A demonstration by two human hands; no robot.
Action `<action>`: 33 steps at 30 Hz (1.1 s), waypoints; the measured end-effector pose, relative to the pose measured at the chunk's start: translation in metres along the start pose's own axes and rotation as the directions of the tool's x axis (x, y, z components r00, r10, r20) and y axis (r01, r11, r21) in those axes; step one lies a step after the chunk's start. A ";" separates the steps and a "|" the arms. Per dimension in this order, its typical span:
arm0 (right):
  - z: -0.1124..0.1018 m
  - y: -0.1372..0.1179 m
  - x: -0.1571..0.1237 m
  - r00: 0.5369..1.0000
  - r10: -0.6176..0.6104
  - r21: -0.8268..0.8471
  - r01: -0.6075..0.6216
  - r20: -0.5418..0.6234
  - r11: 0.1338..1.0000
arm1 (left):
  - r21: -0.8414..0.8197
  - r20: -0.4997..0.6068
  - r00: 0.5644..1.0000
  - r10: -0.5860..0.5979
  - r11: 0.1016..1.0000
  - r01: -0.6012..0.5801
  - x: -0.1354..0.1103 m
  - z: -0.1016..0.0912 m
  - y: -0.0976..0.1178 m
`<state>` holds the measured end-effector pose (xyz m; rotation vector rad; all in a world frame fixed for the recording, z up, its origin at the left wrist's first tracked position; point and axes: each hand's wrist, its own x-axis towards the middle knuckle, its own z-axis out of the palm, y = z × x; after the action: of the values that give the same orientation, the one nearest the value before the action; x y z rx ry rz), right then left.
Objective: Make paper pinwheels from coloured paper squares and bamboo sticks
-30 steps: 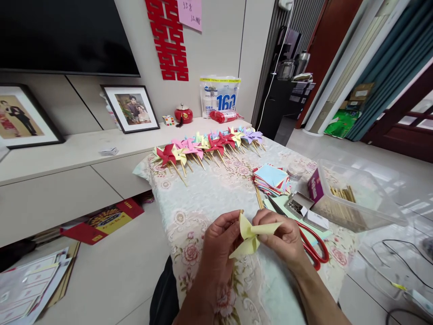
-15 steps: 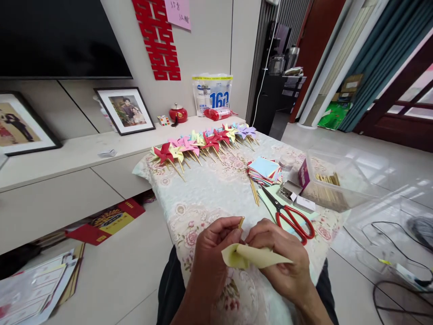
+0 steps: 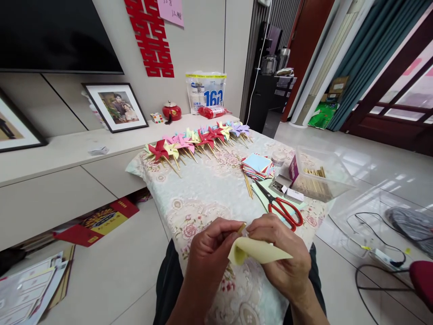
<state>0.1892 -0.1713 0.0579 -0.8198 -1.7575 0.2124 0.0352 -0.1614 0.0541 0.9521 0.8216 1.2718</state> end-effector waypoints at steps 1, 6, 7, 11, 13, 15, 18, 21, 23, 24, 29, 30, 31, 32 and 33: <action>0.000 -0.001 -0.001 1.000 0.005 -0.007 -0.005 -0.006 1.000 | 0.010 0.004 1.000 0.011 1.000 -0.011 0.000 0.000 0.001; -0.001 -0.003 -0.002 1.000 0.014 -0.035 -0.015 -0.009 0.999 | 0.046 0.025 0.999 0.027 0.999 -0.028 -0.001 -0.003 0.000; -0.001 -0.004 -0.002 1.000 0.014 -0.040 -0.014 -0.007 0.999 | 0.047 0.028 0.999 0.033 0.998 -0.034 -0.001 -0.003 0.000; -0.002 -0.005 0.000 1.000 0.015 -0.038 -0.015 -0.001 0.999 | 0.045 0.042 0.998 0.053 0.997 -0.055 -0.003 -0.002 0.000; -0.001 -0.006 -0.001 1.000 0.014 -0.031 -0.014 0.005 0.999 | 0.057 0.046 0.997 0.061 0.996 -0.063 -0.003 -0.002 0.000; -0.001 -0.006 -0.002 1.000 0.016 -0.023 -0.016 0.007 1.000 | 0.077 0.050 0.997 0.066 0.995 -0.069 -0.003 -0.003 -0.001; -0.001 -0.006 -0.004 1.000 0.023 -0.010 -0.023 0.003 1.000 | 0.088 0.051 0.996 0.075 0.993 -0.079 -0.003 -0.005 -0.004; -0.001 -0.007 -0.005 1.000 0.023 0.002 -0.023 0.007 1.000 | 0.076 0.041 0.996 0.074 0.994 -0.077 -0.004 -0.005 -0.007; -0.001 -0.008 -0.004 1.000 0.024 0.009 -0.024 0.012 1.000 | 0.067 0.032 0.997 0.068 0.995 -0.070 -0.005 -0.005 -0.007; -0.001 -0.009 -0.004 1.000 0.025 0.011 -0.025 0.013 1.000 | 0.063 0.027 0.997 0.065 0.996 -0.067 -0.006 -0.005 -0.007; 0.000 -0.011 -0.002 1.000 0.014 0.019 -0.014 0.004 1.000 | 0.078 0.020 0.999 0.033 0.996 -0.035 -0.008 -0.005 -0.004; 0.001 -0.011 -0.001 1.000 0.014 0.022 -0.014 0.004 1.000 | 0.084 0.018 0.999 0.031 0.996 -0.032 -0.008 -0.006 -0.004; 0.001 -0.012 -0.001 1.000 0.016 0.024 -0.016 0.003 1.000 | 0.088 0.017 0.999 0.031 0.996 -0.032 -0.008 -0.006 -0.004; 0.001 -0.012 -0.001 1.000 0.017 0.023 -0.017 0.003 1.000 | 0.091 0.015 0.999 0.031 0.995 -0.033 -0.008 -0.007 -0.004; 0.001 -0.012 -0.001 1.000 0.016 0.022 -0.016 0.005 1.000 | 0.094 0.016 0.999 0.031 0.995 -0.033 -0.008 -0.007 -0.004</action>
<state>0.1834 -0.1805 0.0638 -0.8186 -1.7505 0.2445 0.0293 -0.1689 0.0476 1.0526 0.8646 1.2610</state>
